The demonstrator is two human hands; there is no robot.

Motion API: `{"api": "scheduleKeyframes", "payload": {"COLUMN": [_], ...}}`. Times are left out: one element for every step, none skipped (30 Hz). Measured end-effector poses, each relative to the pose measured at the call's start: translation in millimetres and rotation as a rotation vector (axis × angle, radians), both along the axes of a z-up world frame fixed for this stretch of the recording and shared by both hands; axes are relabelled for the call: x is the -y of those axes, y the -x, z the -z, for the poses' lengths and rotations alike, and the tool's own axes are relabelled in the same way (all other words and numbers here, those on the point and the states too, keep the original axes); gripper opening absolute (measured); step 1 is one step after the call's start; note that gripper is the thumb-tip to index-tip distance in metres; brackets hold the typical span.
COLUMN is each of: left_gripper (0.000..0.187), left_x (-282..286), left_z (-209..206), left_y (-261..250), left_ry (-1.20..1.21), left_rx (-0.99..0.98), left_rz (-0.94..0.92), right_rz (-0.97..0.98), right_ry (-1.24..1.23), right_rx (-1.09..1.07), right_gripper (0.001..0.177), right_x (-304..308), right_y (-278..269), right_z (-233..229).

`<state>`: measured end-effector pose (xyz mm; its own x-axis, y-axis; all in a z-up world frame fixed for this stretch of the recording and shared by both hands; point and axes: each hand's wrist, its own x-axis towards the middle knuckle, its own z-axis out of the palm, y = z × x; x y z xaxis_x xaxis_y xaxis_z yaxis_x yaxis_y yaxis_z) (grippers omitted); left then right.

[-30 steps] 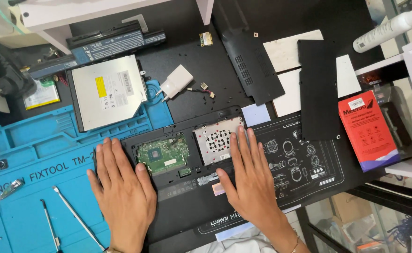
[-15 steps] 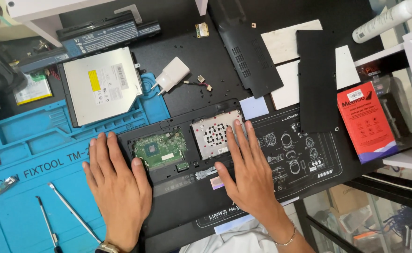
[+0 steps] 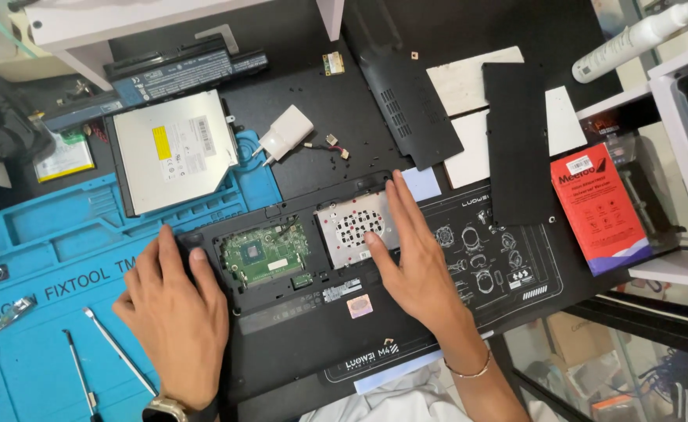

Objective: The person aligns and secures the motherboard and internal components within a disassembled laptop chassis. They place the bottom cover onto the laptop, align the screw holes, and use a screwdriver to fasten the cover in place.

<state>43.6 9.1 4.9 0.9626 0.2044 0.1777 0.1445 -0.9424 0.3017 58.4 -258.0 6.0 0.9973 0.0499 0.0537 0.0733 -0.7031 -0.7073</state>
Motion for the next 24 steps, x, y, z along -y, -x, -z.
{"api": "scheduleKeyframes", "payload": {"left_gripper": [0.047, 0.044, 0.041, 0.041, 0.039, 0.038, 0.038, 0.039, 0.04, 0.04, 0.044, 0.048, 0.048, 0.051, 0.054, 0.054, 0.054, 0.054, 0.054, 0.054, 0.054, 0.054, 0.055, 0.055], "left_x": [-1, -1, -2, -1, 0, 1, 0, -1, -1, -2, -2, -3, -3, -2, -2, -3, -2, -2, -2, -1, -1, -1, 0, 0], "left_z": [2, 4, 6, 4, 2, 1, 3, 5, 7, 11, 15, 18, 18, 17, 16, 16, 16, 16, 16, 17, 16, 16, 15, 14], "left_y": [-2, -5, -6, -9, -9, -10, -10, -11, -9, -9, -7, -6, -6, -5, -5, -4, -5, -6, -8, -10, -7, -6, -7, -8], "left_ry": [-0.001, 0.003, 0.009, 0.009, 0.017, 0.025, 0.028, 0.039, 0.051, 0.055, 0.071, 0.088, 0.09, 0.095, 0.099, 0.099, 0.076, 0.052, 0.053, 0.049, 0.046, 0.048, 0.051, 0.053], "left_rx": [0.007, 0.001, -0.011, -0.008, -0.03, -0.052, -0.047, 0.008, 0.056, 0.055, 0.062, 0.069, 0.066, 0.055, 0.044, 0.041, 0.031, 0.022, 0.024, 0.01, -0.017, -0.028, -0.028, -0.028], "left_rz": [-0.003, -0.025, -0.046, -0.048, -0.06, -0.071, -0.068, 0.003, 0.07, 0.068, 0.126, 0.183, 0.179, 0.18, 0.18, 0.176, 0.173, 0.171, 0.172, 0.163, 0.155, 0.157, 0.15, 0.144], "right_rz": [-0.003, -0.037, -0.071, -0.073, -0.139, -0.206, -0.203, -0.21, -0.222, -0.223, -0.227, -0.23, -0.235, -0.234, -0.234, -0.239, -0.238, -0.237, -0.236, -0.234, -0.234, -0.234, -0.231, -0.228], "right_ry": [-0.001, 0.043, 0.089, 0.09, 0.198, 0.307, 0.31, 0.322, 0.334, 0.338, 0.355, 0.372, 0.373, 0.396, 0.416, 0.416, 0.422, 0.428, 0.43, 0.429, 0.426, 0.425, 0.422, 0.418], "right_rx": [0.007, 0.04, 0.067, 0.07, 0.119, 0.167, 0.171, 0.146, 0.115, 0.114, 0.109, 0.105, 0.102, 0.103, 0.104, 0.102, 0.101, 0.1, 0.102, 0.106, 0.098, 0.086, 0.087, 0.087], "right_gripper": [0.069, 0.071, 0.072, 0.072, 0.074, 0.075, 0.075, 0.075, 0.076, 0.076, 0.076, 0.075, 0.075, 0.075, 0.076, 0.076, 0.076, 0.077, 0.077, 0.076, 0.076, 0.076, 0.075, 0.075], "right_x": [0, 0, 0, -3, -6, -10, -10, -11, -12, -11, -11, -12, -12, -12, -13, -14, -14, -14, -14, -14, -14, -14, -14, -14], "right_y": [-3, -6, -7, -11, -13, -14, -15, -16, -15, -17, -17, -17, -18, -18, -19, -18, -19, -19, -21, -23, -20, -18, -18, -19], "right_z": [1, 3, 4, 1, -1, -4, -3, -1, 0, 0, 1, 2, 2, 2, 2, 1, 1, 0, 0, 0, 1, 1, 1, 0]}}
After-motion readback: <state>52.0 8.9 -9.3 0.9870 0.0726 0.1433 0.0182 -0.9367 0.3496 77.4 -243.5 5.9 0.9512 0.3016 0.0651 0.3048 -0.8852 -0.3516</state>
